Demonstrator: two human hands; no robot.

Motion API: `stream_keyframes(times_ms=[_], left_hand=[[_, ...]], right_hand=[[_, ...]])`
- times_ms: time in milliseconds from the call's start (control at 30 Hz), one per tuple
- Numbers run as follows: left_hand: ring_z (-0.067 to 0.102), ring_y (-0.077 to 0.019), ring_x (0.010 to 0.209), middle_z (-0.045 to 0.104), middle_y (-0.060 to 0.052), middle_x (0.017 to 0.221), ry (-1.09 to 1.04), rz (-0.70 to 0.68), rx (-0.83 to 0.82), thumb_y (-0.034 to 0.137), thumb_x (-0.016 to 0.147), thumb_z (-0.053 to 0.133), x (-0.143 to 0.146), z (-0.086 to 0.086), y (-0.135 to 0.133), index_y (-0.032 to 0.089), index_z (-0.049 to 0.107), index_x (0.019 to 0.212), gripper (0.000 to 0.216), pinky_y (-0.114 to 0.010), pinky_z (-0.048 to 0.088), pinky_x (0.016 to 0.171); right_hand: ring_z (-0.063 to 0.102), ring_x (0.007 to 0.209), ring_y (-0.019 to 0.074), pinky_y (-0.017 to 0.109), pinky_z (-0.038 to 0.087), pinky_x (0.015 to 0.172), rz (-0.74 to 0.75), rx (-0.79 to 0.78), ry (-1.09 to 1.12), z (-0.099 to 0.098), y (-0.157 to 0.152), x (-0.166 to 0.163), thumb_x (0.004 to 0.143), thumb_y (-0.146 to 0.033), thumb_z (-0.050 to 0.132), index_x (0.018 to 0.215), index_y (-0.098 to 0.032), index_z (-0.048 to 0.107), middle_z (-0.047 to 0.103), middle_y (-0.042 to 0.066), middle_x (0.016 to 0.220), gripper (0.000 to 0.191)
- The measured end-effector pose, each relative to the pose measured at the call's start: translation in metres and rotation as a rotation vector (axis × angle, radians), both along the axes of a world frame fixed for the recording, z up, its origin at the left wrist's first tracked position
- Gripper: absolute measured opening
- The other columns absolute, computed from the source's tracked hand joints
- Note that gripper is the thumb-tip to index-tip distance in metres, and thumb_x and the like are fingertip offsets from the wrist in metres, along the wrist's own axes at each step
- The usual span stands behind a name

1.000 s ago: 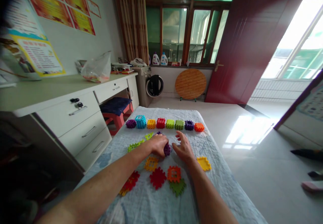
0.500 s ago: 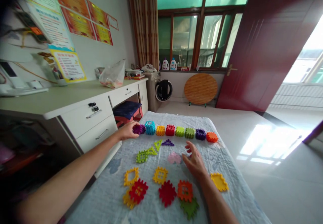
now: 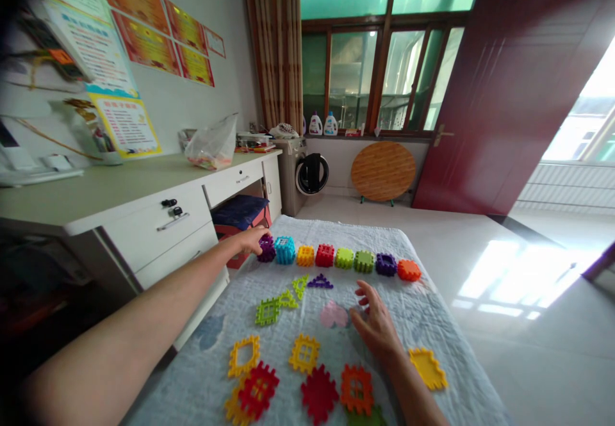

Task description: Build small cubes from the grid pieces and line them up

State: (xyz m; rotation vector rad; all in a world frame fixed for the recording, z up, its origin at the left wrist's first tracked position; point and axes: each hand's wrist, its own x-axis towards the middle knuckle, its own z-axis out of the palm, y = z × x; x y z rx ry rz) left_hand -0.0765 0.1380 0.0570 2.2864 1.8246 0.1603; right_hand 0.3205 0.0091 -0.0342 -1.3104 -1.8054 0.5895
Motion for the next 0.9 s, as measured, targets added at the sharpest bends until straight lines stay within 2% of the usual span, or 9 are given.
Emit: stream_keyframes(times_ms=[300,467,600,667,733,800,900], left_hand=[[0.061,-0.0209,0.082,0.062,-0.001,0.095,0.009,-0.042,-0.12,0.013,0.04,0.067,0.003,-0.014,0.004,0.019,0.059,0.101,0.062,-0.023,0.047,0.064],[0.061,-0.021,0.077,0.063,0.002,0.079,0.003,-0.047,-0.15,0.011,0.043,0.063,0.006,-0.02,0.002,0.019,0.06,0.091,0.049,-0.023,0.046,0.062],[0.062,-0.0224,0.078,0.063,0.0,0.077,0.005,-0.038,-0.125,0.012,0.045,0.061,0.008,-0.024,0.0,0.017,0.061,0.089,0.044,-0.025,0.047,0.065],[0.062,-0.0244,0.085,0.064,-0.002,0.087,0.002,-0.023,-0.086,0.013,0.045,0.062,0.007,-0.025,0.0,0.017,0.06,0.094,0.05,-0.027,0.048,0.072],[0.059,-0.0285,0.099,0.06,-0.008,0.107,-0.002,0.009,-0.027,0.013,0.043,0.064,0.005,-0.024,-0.002,0.017,0.056,0.107,0.065,-0.03,0.047,0.082],[0.05,-0.0336,0.115,0.049,-0.014,0.126,-0.004,0.044,0.041,0.015,0.041,0.067,0.001,-0.023,-0.008,0.016,0.048,0.121,0.082,-0.035,0.042,0.093],[0.034,-0.0373,0.129,0.036,-0.018,0.137,-0.006,0.073,0.136,0.021,0.047,0.068,-0.004,-0.021,-0.026,0.014,0.034,0.133,0.093,-0.042,0.032,0.104]], right_hand=[[0.059,0.083,0.0193,0.035,0.049,0.074,-0.003,0.005,-0.019,0.003,-0.002,-0.001,0.073,-0.029,0.052,0.122,-0.023,0.048,0.06,0.009,0.106,0.049],[0.059,0.082,0.019,0.035,0.05,0.073,0.001,0.0,-0.015,0.003,-0.002,-0.002,0.073,-0.029,0.052,0.121,-0.023,0.048,0.06,0.009,0.106,0.049],[0.059,0.081,0.0183,0.034,0.05,0.073,-0.004,0.0,-0.01,0.004,-0.002,-0.002,0.072,-0.029,0.052,0.121,-0.024,0.048,0.06,0.008,0.105,0.049],[0.059,0.08,0.0179,0.034,0.05,0.072,-0.007,-0.001,-0.008,0.004,-0.002,-0.002,0.072,-0.028,0.052,0.121,-0.024,0.049,0.06,0.007,0.104,0.049],[0.059,0.079,0.0176,0.034,0.05,0.072,-0.006,-0.007,-0.002,0.005,-0.002,-0.002,0.072,-0.028,0.052,0.12,-0.024,0.049,0.06,0.007,0.104,0.049],[0.058,0.08,0.0174,0.034,0.05,0.072,-0.001,-0.013,0.0,0.005,-0.002,-0.002,0.072,-0.028,0.052,0.121,-0.023,0.048,0.059,0.007,0.105,0.049],[0.057,0.08,0.0174,0.034,0.049,0.073,0.007,-0.012,-0.008,0.004,-0.002,-0.002,0.073,-0.027,0.052,0.121,-0.023,0.047,0.059,0.008,0.104,0.049]])
